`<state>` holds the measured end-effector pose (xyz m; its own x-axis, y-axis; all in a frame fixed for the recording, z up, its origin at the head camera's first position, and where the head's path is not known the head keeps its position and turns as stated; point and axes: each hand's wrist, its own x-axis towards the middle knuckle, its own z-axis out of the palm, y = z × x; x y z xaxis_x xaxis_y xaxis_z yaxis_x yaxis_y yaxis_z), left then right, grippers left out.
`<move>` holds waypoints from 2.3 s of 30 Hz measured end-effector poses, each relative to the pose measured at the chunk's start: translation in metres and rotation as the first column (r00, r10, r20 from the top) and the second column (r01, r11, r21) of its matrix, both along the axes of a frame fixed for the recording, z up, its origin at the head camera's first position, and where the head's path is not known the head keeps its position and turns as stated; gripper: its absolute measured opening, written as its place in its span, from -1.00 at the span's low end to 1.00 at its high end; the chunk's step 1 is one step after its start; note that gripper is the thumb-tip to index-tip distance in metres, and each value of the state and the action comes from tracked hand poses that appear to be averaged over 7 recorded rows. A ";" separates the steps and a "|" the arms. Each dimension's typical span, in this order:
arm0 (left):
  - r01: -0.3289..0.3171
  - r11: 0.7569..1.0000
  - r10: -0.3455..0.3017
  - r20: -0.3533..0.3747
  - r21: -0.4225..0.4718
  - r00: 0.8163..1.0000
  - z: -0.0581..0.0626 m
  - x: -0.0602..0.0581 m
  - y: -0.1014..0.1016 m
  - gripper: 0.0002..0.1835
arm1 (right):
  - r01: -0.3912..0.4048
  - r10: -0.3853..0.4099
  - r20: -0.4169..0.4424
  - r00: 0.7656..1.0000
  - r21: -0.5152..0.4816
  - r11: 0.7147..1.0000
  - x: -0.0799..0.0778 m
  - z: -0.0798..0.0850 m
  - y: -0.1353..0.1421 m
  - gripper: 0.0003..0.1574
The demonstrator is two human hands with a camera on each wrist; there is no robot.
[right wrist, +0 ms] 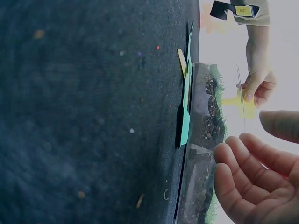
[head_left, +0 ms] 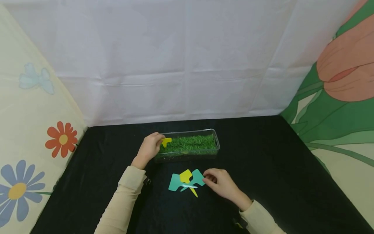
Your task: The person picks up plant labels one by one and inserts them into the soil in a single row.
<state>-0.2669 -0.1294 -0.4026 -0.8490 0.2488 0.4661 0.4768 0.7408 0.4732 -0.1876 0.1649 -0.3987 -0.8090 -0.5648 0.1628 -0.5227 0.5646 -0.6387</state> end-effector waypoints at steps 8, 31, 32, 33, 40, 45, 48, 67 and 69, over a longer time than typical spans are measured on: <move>-0.003 1.000 0.004 0.008 -0.017 1.000 0.002 0.000 0.001 -0.84 | 0.004 -0.004 -0.002 1.000 -0.003 1.000 0.001 0.001 0.000 -0.88; -0.037 0.997 0.038 0.003 -0.074 0.999 0.004 0.006 -0.001 -0.65 | 0.022 -0.022 0.012 1.000 0.005 1.000 0.002 0.001 0.001 -0.87; -0.041 0.996 0.041 0.006 -0.075 0.999 0.005 0.007 -0.002 -0.63 | 0.022 -0.022 0.012 1.000 0.005 1.000 0.002 0.001 0.001 -0.87; -0.044 0.996 0.044 0.008 -0.074 0.999 0.006 0.008 -0.003 -0.59 | 0.022 -0.022 0.013 1.000 0.005 1.000 0.002 0.001 0.001 -0.87; -0.051 0.997 0.050 -0.027 -0.049 0.998 0.011 0.017 -0.005 -0.40 | 0.016 -0.016 0.012 1.000 0.005 1.000 0.002 0.003 0.001 -0.86; -0.075 0.997 0.074 -0.069 -0.012 0.995 0.013 0.025 -0.006 -0.39 | 0.007 -0.007 0.009 1.000 0.001 1.000 0.002 0.003 0.001 -0.86; -0.081 0.996 0.084 -0.095 0.026 0.992 0.014 0.031 -0.007 -0.40 | 0.004 -0.004 0.004 1.000 -0.003 1.000 0.001 0.003 0.001 -0.87; -0.072 0.994 0.093 -0.280 0.083 0.956 0.009 0.075 -0.011 -0.66 | -0.005 0.006 -0.063 0.998 0.019 1.000 -0.007 0.002 0.001 -0.91; -0.074 0.994 0.094 -0.274 0.084 0.957 0.008 0.079 -0.012 -0.68 | -0.008 0.010 -0.088 0.996 0.027 1.000 -0.008 0.002 0.001 -0.91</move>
